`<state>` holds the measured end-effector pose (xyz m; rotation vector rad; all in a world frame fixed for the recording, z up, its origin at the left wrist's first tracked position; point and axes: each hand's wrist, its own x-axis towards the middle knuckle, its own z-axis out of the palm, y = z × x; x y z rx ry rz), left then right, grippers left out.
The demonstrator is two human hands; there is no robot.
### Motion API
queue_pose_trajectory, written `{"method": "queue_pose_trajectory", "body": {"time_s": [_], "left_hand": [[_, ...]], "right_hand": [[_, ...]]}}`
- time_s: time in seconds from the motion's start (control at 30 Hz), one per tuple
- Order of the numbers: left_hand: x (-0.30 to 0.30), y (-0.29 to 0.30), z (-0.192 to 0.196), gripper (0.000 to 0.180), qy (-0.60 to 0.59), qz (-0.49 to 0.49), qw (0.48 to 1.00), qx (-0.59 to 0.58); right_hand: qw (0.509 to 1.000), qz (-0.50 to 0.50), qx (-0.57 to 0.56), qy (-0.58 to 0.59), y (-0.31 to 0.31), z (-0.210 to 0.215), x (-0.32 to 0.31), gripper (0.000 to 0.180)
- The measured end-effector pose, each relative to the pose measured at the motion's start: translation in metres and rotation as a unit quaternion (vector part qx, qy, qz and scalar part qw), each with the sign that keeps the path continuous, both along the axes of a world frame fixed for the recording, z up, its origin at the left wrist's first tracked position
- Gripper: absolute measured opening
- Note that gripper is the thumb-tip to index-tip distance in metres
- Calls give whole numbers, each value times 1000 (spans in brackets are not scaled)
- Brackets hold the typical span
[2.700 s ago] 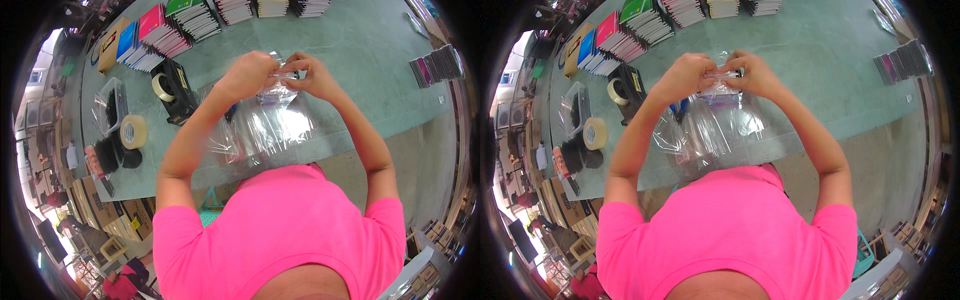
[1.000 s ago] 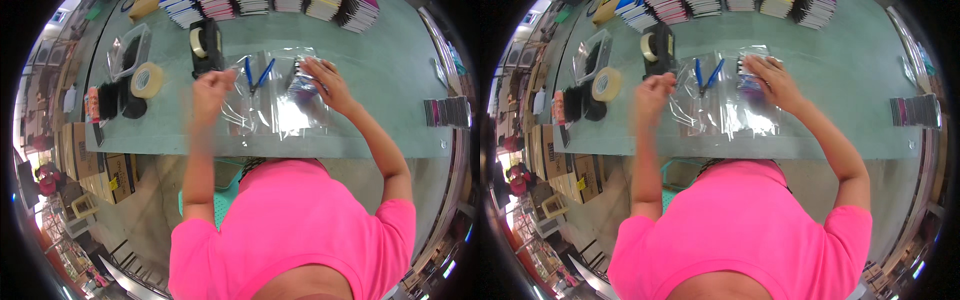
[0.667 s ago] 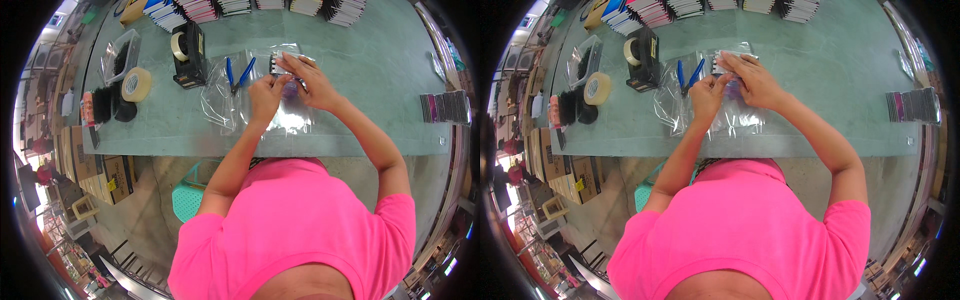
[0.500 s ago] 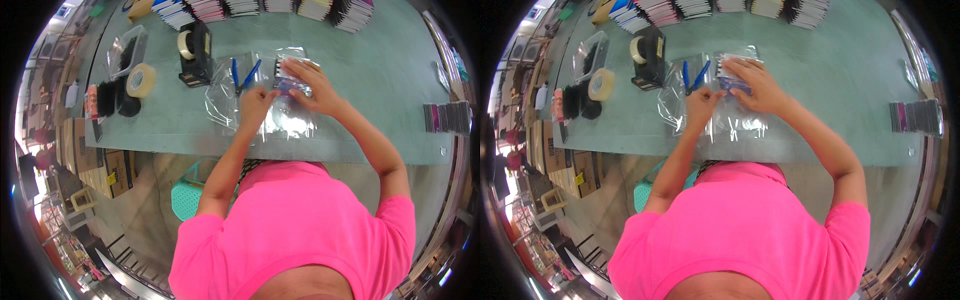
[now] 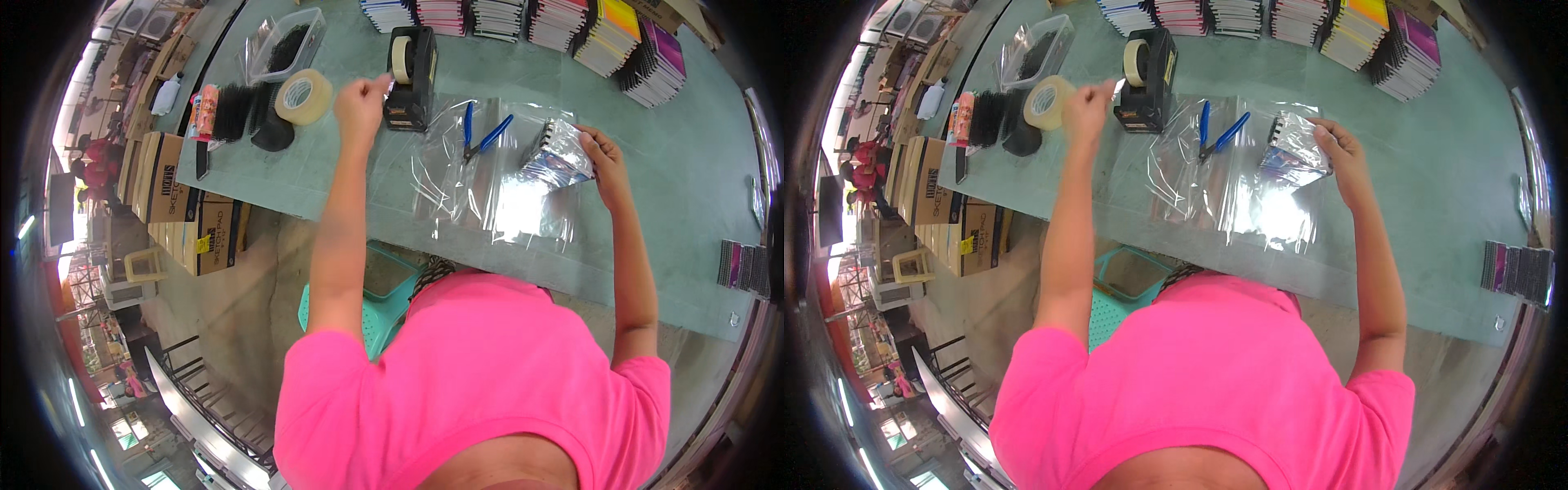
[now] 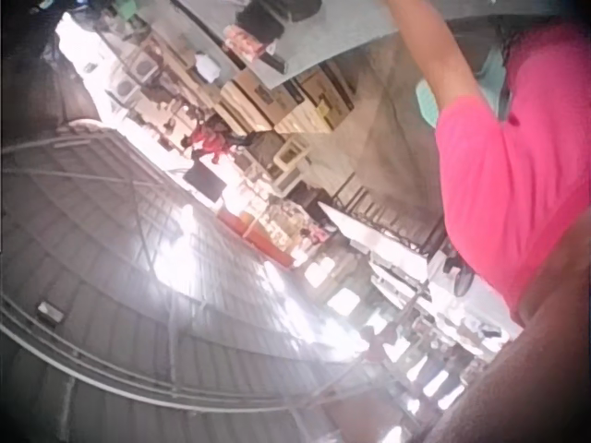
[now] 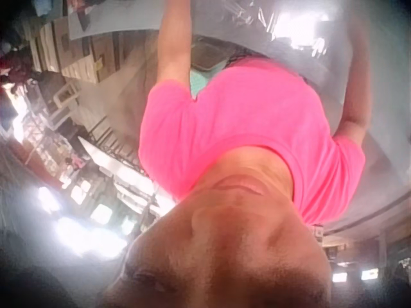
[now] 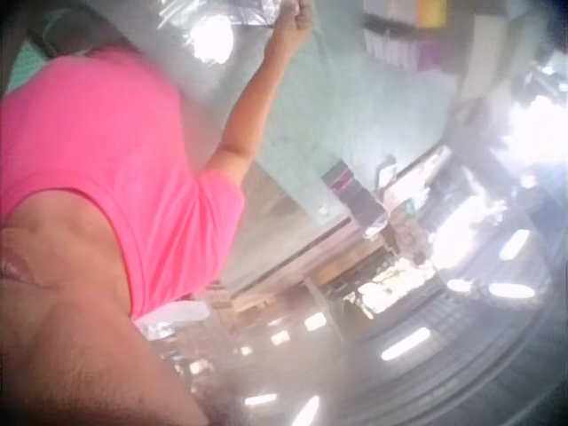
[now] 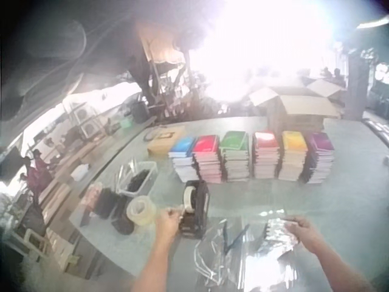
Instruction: The person places stacks of small notebooks into clear plastic bags and seals them with adhesive tape.
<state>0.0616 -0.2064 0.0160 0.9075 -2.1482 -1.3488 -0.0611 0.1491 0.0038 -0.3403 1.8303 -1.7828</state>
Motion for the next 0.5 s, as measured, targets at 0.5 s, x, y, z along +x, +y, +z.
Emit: {"method": "queue_pose_trajectory", "body": {"time_s": [0.5], "left_hand": [[-92, 132, 93, 40, -156, -572, 790, -157]], "right_hand": [[987, 7, -126, -101, -3, -3, -7, 34]]}}
